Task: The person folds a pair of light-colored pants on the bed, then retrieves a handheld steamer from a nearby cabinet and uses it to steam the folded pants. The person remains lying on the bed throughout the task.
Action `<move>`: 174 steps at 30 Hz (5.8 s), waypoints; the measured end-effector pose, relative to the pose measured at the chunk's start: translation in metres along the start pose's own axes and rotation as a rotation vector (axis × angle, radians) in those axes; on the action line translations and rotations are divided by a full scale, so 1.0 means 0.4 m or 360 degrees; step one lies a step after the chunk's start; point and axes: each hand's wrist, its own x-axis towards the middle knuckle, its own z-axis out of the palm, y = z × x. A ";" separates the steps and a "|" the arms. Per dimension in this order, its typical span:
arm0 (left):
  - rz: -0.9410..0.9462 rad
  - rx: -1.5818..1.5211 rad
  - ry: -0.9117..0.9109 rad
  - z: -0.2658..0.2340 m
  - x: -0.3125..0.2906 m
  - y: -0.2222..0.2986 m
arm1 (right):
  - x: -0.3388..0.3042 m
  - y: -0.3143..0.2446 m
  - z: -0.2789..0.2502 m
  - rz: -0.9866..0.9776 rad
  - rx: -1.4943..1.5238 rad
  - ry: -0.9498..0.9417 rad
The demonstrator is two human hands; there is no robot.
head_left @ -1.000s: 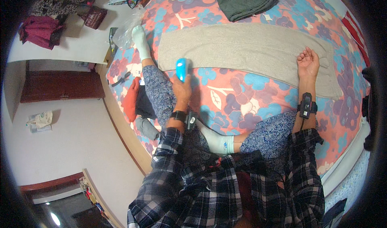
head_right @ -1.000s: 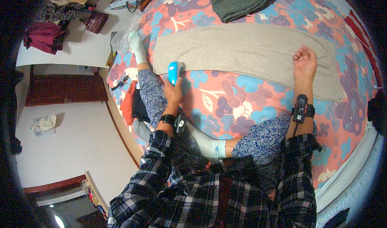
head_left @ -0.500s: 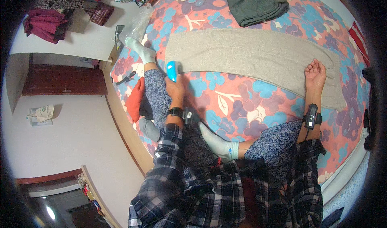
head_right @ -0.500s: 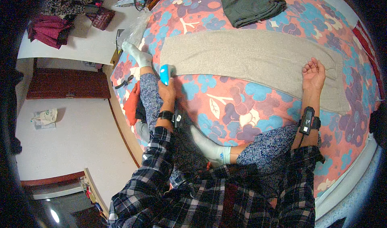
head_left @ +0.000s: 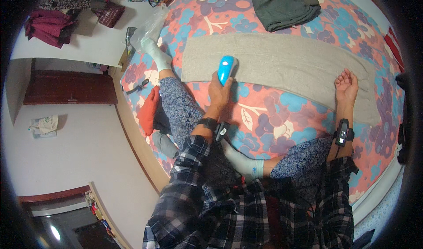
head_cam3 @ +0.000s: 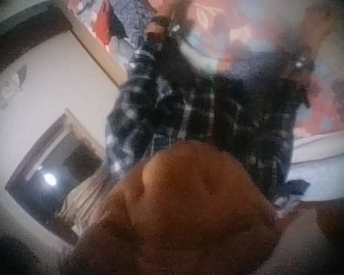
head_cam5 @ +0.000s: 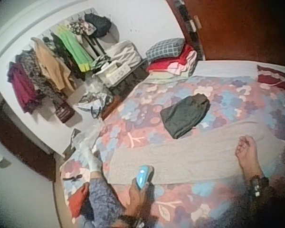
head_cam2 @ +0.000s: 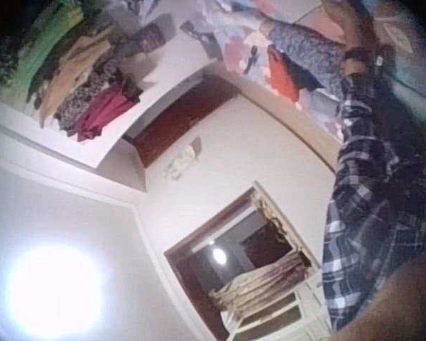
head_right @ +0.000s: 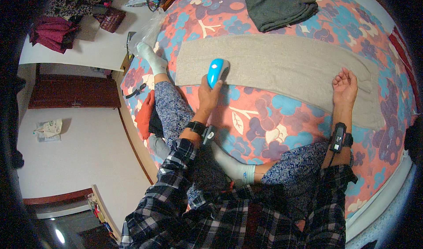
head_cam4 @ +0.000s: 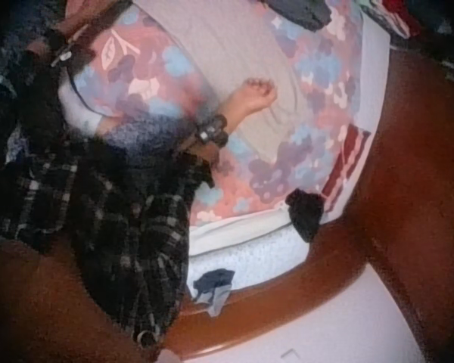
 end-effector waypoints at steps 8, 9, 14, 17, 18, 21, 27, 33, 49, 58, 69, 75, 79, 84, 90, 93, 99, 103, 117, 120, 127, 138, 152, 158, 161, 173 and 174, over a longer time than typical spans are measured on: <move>-0.0302 0.0237 0.0281 -0.064 0.113 -0.122 | 0.005 0.000 -0.014 0.0016 0.0027 -0.0016; -0.0399 0.0346 0.0340 -0.084 0.123 -0.146 | 0.007 0.002 -0.015 0.0021 0.0029 -0.0030; -0.0549 0.0339 0.0651 -0.150 0.179 -0.220 | 0.012 0.012 -0.016 0.0032 0.0011 -0.0085; -0.0459 0.0280 0.0609 -0.132 0.183 -0.204 | 0.011 0.016 -0.015 0.0009 -0.0021 -0.0090; -0.0398 0.0353 0.0532 -0.114 0.182 -0.186 | 0.011 0.017 -0.014 0.0016 -0.0023 -0.0095; -0.0285 0.0111 0.0384 -0.039 0.139 -0.109 | 0.009 0.021 -0.010 0.0007 -0.0049 -0.0108; -0.0056 0.0057 0.0208 0.060 0.114 0.003 | 0.007 0.020 -0.010 0.0029 -0.0038 -0.0046; -0.0370 0.0389 0.0340 -0.055 0.206 -0.104 | 0.002 0.018 -0.003 -0.0017 -0.0030 -0.0033; -0.0291 0.0499 0.0338 -0.153 0.406 -0.230 | -0.002 0.030 -0.009 0.0014 -0.0089 -0.0070; -0.0318 0.0541 0.0303 -0.156 0.476 -0.221 | -0.007 0.036 0.005 0.0004 -0.0155 0.0001; -0.0254 0.0518 0.0379 -0.154 0.471 -0.239 | 0.001 0.031 -0.015 0.0044 -0.0145 -0.0122; -0.0296 0.0606 0.0349 -0.166 0.515 -0.245 | 0.011 0.037 -0.022 0.0038 -0.0175 -0.0135; -0.0277 0.0594 0.0341 -0.196 0.438 -0.276 | 0.013 0.038 -0.022 0.0048 -0.0138 -0.0115; -0.0195 0.0487 0.0445 -0.217 0.296 -0.265 | 0.015 0.036 -0.024 0.0031 -0.0140 -0.0091; -0.0432 0.0510 0.0481 -0.225 0.209 -0.241 | 0.008 0.028 -0.020 0.0037 -0.0073 -0.0136; -0.0470 0.0565 0.0464 -0.214 0.166 -0.239 | 0.005 0.025 -0.018 0.0018 -0.0074 -0.0138; -0.0435 0.0545 0.0548 -0.188 0.186 -0.232 | 0.009 0.023 -0.017 0.0044 -0.0062 -0.0127; -0.0737 0.0153 0.0470 -0.187 0.243 -0.242 | 0.008 0.024 -0.010 0.0063 -0.0040 -0.0121; -0.0515 0.0408 0.0602 -0.151 0.042 -0.182 | -0.031 -0.020 0.025 -0.0005 0.0078 -0.0116; -0.0493 0.0307 0.0550 -0.145 0.011 -0.176 | -0.040 -0.032 0.032 -0.0028 0.0122 -0.0107; -0.0466 0.0231 0.0472 -0.096 -0.061 -0.160 | -0.047 -0.038 0.044 -0.0057 0.0149 -0.0083; -0.0289 0.0133 0.0339 -0.070 -0.082 -0.151 | -0.044 -0.034 0.049 -0.0054 0.0142 -0.0071; -0.0154 0.0109 0.0113 -0.037 -0.140 -0.011 | -0.050 -0.038 0.059 -0.0012 0.0183 -0.0066; -0.0085 -0.0039 -0.0117 0.000 -0.176 0.054 | -0.052 -0.042 0.067 0.0008 0.0198 -0.0029; -0.0021 -0.0061 -0.0122 0.022 -0.179 0.082 | -0.048 -0.045 0.063 0.0015 0.0216 -0.0031; 0.0056 -0.0067 -0.0204 0.085 -0.203 0.152 | -0.058 -0.052 0.070 -0.0053 0.0234 -0.0028; 0.0105 -0.0079 -0.0227 0.088 -0.205 0.161 | -0.058 -0.053 0.072 -0.0059 0.0224 -0.0030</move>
